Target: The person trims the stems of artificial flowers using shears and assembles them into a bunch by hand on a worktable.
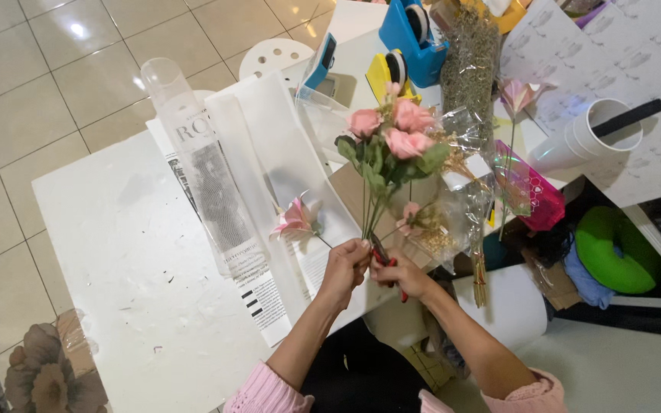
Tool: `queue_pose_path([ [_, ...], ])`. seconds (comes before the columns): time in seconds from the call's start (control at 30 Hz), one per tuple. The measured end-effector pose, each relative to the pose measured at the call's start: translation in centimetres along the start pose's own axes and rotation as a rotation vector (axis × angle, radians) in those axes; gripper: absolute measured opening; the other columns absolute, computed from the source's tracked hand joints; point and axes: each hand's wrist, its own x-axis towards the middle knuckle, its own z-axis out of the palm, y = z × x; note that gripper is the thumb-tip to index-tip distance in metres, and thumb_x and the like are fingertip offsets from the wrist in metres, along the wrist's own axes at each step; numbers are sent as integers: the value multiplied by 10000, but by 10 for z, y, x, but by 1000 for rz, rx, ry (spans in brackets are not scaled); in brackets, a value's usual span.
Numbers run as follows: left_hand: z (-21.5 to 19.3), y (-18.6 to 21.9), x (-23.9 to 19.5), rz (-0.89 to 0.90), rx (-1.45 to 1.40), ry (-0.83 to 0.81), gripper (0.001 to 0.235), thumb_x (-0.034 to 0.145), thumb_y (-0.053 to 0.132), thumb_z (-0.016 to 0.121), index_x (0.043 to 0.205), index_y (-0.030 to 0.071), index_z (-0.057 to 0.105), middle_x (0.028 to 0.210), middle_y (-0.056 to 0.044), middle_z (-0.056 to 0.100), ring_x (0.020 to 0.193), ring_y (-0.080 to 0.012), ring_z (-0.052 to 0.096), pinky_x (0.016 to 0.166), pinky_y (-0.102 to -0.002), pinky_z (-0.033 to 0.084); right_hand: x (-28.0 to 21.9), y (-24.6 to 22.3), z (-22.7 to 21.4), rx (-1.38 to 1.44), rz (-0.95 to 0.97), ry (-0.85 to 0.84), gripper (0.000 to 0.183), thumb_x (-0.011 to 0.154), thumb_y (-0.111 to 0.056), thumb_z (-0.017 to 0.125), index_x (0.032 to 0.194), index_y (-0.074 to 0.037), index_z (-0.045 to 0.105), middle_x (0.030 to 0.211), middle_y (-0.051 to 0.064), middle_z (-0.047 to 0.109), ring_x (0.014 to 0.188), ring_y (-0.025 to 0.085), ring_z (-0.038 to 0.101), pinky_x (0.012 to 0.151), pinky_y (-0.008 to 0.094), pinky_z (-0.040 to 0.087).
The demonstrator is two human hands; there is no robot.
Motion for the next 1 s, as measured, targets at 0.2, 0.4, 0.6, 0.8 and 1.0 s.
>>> queue_pose_path([
  [0.2, 19, -7, 6, -33, -87, 168, 194, 1029, 177, 550, 853, 105, 589, 604, 86, 288, 453, -31, 262, 392, -176, 217, 16, -12, 22, -644, -43, 510, 226, 770, -145, 743, 665, -58, 562, 519, 89, 503, 561, 232, 565, 570, 335, 430],
  [0.4, 20, -32, 30, 94, -104, 402, 265, 1004, 162, 583, 745, 114, 554, 558, 66, 331, 439, -36, 315, 389, -185, 232, 5, -53, 55, -817, 222, 684, 177, 789, -250, 643, 811, -78, 680, 725, 195, 691, 829, 441, 707, 718, 525, 517],
  [0.6, 29, 2, 10, 123, -78, 419, 273, 1028, 186, 554, 766, 110, 575, 579, 52, 347, 442, -48, 309, 377, -183, 236, 13, -55, 32, -828, 152, 613, 115, 767, -175, 647, 785, -62, 655, 676, 203, 646, 784, 420, 699, 679, 479, 507],
  [0.8, 28, 22, -8, 101, 114, 259, 213, 1007, 167, 606, 827, 61, 647, 579, 37, 371, 426, -49, 328, 364, -206, 272, -10, -103, -2, -510, -77, 98, 119, 846, -129, 736, 909, -61, 660, 754, 93, 693, 786, 197, 622, 740, 356, 503],
  [1.0, 43, 34, -28, 14, 159, 150, 320, 1025, 281, 611, 758, 158, 484, 582, 31, 325, 490, -78, 241, 428, -265, 161, -16, -93, -20, -420, 43, -180, 538, 938, -384, 630, 1393, -108, 558, 1351, 49, 635, 1236, 192, 604, 1015, 342, 472],
])
